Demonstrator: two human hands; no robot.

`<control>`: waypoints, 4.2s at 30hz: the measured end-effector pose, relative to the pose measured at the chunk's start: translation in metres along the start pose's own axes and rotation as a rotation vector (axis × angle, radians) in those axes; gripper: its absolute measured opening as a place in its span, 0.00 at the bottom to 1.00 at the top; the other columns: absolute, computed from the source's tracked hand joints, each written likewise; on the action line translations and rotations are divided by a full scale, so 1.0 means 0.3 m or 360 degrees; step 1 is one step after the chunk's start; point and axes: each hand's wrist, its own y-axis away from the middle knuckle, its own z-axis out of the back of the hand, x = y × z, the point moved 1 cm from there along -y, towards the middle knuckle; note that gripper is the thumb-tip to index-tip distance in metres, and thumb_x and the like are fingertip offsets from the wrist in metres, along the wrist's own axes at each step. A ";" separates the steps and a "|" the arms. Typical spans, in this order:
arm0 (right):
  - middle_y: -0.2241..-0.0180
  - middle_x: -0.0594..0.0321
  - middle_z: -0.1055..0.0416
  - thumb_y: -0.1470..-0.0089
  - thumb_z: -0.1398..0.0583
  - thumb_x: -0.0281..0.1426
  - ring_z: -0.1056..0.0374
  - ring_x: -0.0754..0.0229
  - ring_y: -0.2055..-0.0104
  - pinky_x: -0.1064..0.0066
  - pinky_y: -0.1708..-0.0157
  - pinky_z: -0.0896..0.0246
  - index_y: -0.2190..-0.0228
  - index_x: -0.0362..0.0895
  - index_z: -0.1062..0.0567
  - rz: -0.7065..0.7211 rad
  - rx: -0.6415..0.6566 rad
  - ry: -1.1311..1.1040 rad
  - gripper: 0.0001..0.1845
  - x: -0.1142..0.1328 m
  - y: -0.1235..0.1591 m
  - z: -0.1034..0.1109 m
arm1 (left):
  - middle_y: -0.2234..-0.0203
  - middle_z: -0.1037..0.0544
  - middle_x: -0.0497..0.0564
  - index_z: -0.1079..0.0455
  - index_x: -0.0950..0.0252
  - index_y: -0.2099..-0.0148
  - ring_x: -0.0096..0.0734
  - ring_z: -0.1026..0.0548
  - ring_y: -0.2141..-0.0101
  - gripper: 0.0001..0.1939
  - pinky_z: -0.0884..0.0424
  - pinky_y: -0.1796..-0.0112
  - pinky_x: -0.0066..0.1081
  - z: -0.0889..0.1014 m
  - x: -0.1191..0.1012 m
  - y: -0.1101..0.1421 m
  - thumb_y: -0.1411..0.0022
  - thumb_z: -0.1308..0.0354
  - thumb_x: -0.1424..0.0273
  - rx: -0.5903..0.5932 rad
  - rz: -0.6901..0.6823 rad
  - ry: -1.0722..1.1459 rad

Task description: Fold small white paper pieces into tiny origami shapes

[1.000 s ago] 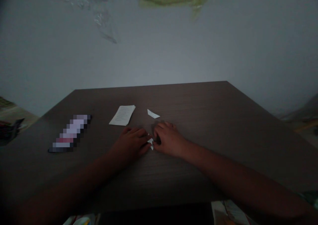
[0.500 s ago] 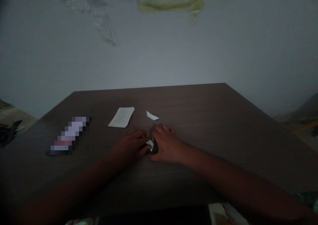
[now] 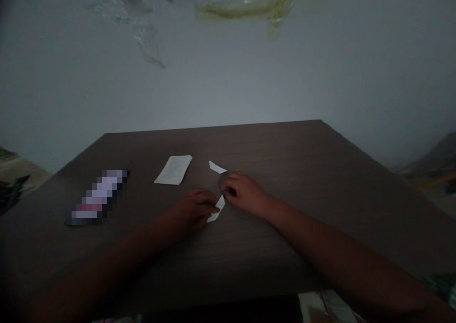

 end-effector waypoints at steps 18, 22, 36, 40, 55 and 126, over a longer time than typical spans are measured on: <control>0.62 0.65 0.18 0.38 0.27 0.20 0.22 0.52 0.55 0.59 0.47 0.35 0.64 0.49 0.18 -0.0222 0.0037 -0.0040 0.12 0.017 -0.002 -0.053 | 0.40 0.09 0.52 0.12 0.58 0.47 0.51 0.14 0.37 0.05 0.24 0.34 0.49 -0.036 0.002 -0.015 0.17 0.30 0.73 0.0019 -0.0019 -0.0089; 0.63 0.64 0.19 0.38 0.27 0.21 0.24 0.51 0.56 0.59 0.49 0.35 0.66 0.49 0.20 -0.0261 -0.0006 -0.0047 0.12 0.003 -0.011 -0.069 | 0.41 0.09 0.53 0.11 0.60 0.46 0.53 0.14 0.36 0.06 0.23 0.33 0.50 -0.044 0.009 -0.015 0.17 0.30 0.73 -0.0006 -0.0047 -0.0098; 0.17 0.43 0.30 0.22 0.32 0.34 0.35 0.30 0.17 0.30 0.18 0.36 0.30 0.49 0.15 -0.0220 -0.0103 0.0326 0.24 -0.050 0.003 -0.053 | 0.38 0.08 0.55 0.15 0.61 0.38 0.49 0.11 0.37 0.25 0.22 0.30 0.48 -0.028 0.008 0.000 0.26 0.41 0.87 -0.0119 -0.0207 -0.0013; 0.13 0.47 0.35 0.19 0.33 0.40 0.37 0.27 0.15 0.28 0.19 0.35 0.25 0.51 0.17 -0.0281 0.0053 0.0390 0.28 -0.057 -0.009 -0.053 | 0.36 0.10 0.57 0.17 0.61 0.33 0.50 0.13 0.35 0.28 0.21 0.30 0.47 -0.029 0.027 -0.001 0.28 0.39 0.87 -0.0168 -0.0188 0.0052; 0.22 0.44 0.21 0.20 0.33 0.36 0.28 0.33 0.21 0.35 0.22 0.31 0.25 0.46 0.17 -0.0237 0.0126 0.0286 0.28 -0.049 -0.012 -0.026 | 0.31 0.14 0.57 0.18 0.59 0.28 0.50 0.16 0.30 0.29 0.22 0.26 0.48 -0.037 0.059 -0.006 0.26 0.36 0.82 -0.0097 -0.0024 0.0278; 0.61 0.64 0.17 0.34 0.32 0.30 0.20 0.54 0.58 0.62 0.54 0.25 0.57 0.52 0.21 -0.0621 -0.0468 -0.1086 0.05 0.148 0.047 -0.118 | 0.46 0.07 0.51 0.18 0.54 0.38 0.45 0.07 0.47 0.14 0.09 0.40 0.46 -0.079 0.024 0.002 0.22 0.31 0.70 -0.0844 0.0104 0.0500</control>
